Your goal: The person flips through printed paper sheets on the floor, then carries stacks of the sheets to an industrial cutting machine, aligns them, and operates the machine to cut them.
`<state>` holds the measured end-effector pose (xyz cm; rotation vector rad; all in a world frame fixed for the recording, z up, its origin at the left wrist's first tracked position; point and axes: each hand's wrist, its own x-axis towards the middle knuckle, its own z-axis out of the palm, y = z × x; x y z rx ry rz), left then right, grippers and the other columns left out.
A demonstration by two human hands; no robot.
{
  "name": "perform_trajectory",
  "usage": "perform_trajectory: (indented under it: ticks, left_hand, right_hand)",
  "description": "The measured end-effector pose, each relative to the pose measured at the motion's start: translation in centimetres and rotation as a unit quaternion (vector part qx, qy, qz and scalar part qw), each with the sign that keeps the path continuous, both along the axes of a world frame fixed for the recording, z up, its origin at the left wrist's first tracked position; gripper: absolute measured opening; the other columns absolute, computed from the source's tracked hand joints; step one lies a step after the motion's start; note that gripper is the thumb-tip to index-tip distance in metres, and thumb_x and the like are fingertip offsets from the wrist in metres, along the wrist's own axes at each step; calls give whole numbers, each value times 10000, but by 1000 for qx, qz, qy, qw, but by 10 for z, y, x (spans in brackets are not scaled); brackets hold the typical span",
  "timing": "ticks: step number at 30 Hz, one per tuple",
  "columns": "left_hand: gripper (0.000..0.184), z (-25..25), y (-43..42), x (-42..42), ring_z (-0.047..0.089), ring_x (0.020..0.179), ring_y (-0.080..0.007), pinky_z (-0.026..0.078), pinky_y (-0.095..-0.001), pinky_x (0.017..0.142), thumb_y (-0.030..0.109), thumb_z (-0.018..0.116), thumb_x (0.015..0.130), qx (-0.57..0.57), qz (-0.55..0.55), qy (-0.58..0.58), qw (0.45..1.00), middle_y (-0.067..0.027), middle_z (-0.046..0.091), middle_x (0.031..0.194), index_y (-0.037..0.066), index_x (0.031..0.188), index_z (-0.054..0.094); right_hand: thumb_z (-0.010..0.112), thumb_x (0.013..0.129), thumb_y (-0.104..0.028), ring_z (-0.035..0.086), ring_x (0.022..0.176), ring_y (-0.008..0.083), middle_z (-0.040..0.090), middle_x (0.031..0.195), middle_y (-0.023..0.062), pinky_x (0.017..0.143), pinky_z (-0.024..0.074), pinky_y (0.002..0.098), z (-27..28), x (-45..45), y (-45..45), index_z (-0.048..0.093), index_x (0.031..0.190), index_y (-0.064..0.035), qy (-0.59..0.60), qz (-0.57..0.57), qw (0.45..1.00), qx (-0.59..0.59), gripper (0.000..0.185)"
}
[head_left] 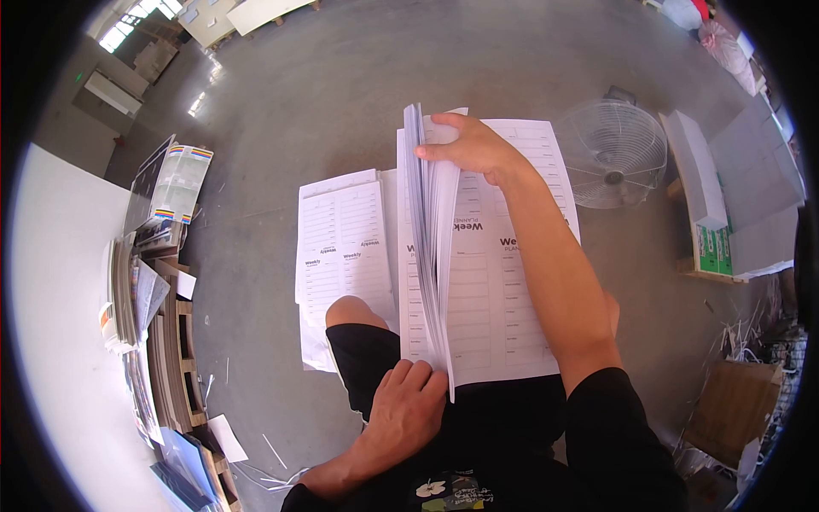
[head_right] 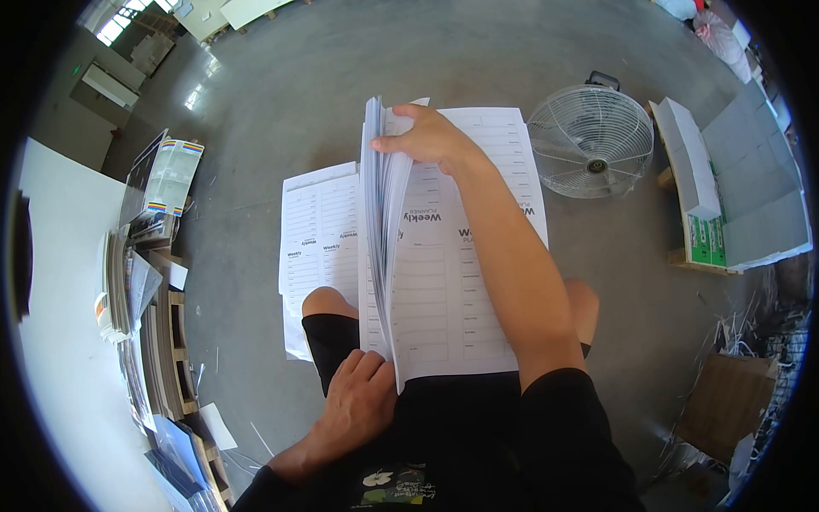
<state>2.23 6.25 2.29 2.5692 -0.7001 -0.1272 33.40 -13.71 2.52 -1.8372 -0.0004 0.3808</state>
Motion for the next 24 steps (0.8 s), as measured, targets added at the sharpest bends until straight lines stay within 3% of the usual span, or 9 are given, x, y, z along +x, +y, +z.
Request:
perform_trajectory:
  ticks: [14, 20, 22, 23, 24]
  left_hand:
    - [205, -1, 2, -1, 558, 850, -309, 479, -424, 742, 32, 730, 766, -5, 5, 4, 1000, -112, 533, 886, 61, 922, 600]
    - [200, -6, 6, -5, 557, 835, -343, 482, -446, 732, 7, 734, 772, -65, 28, 3, 997, -129, 534, 877, 37, 906, 588]
    - [212, -9, 9, -12, 584, 876, -393, 501, -439, 769, -33, 724, 796, -123, 104, 16, 987, -160, 575, 906, 5, 946, 579]
    - [415, -9, 10, -21, 577, 1059, -436, 511, -443, 870, -27, 747, 803, -166, 161, 68, 970, -238, 596, 1110, -52, 1179, 574]
    - [415, -6, 7, -26, 577, 1059, -436, 511, -443, 870, -27, 747, 803, -166, 161, 69, 970, -238, 596, 1110, -52, 1179, 574]
  right_hand:
    - [895, 833, -310, 522, 1413, 351, 525, 1543, 222, 1165, 409, 428, -7, 4, -1, 447, 1585, -77, -4, 7, 1000, -7, 906]
    - [815, 841, -157, 574, 1345, 320, 590, 1469, 196, 1116, 440, 412, -7, 5, -3, 453, 1579, -82, 14, 18, 999, 29, 825]
    - [739, 818, -94, 596, 1301, 285, 617, 1422, 179, 1055, 473, 403, -11, 9, 1, 470, 1564, -78, -9, 2, 1000, 4, 794]
    - [739, 818, -94, 596, 1301, 285, 617, 1422, 179, 1055, 473, 403, -10, 7, 2, 470, 1564, -78, -9, 1, 1000, 4, 794]
    - [724, 809, -87, 601, 1286, 276, 622, 1410, 176, 1030, 485, 398, -9, 6, 1, 467, 1563, -74, -4, -6, 1000, 13, 797]
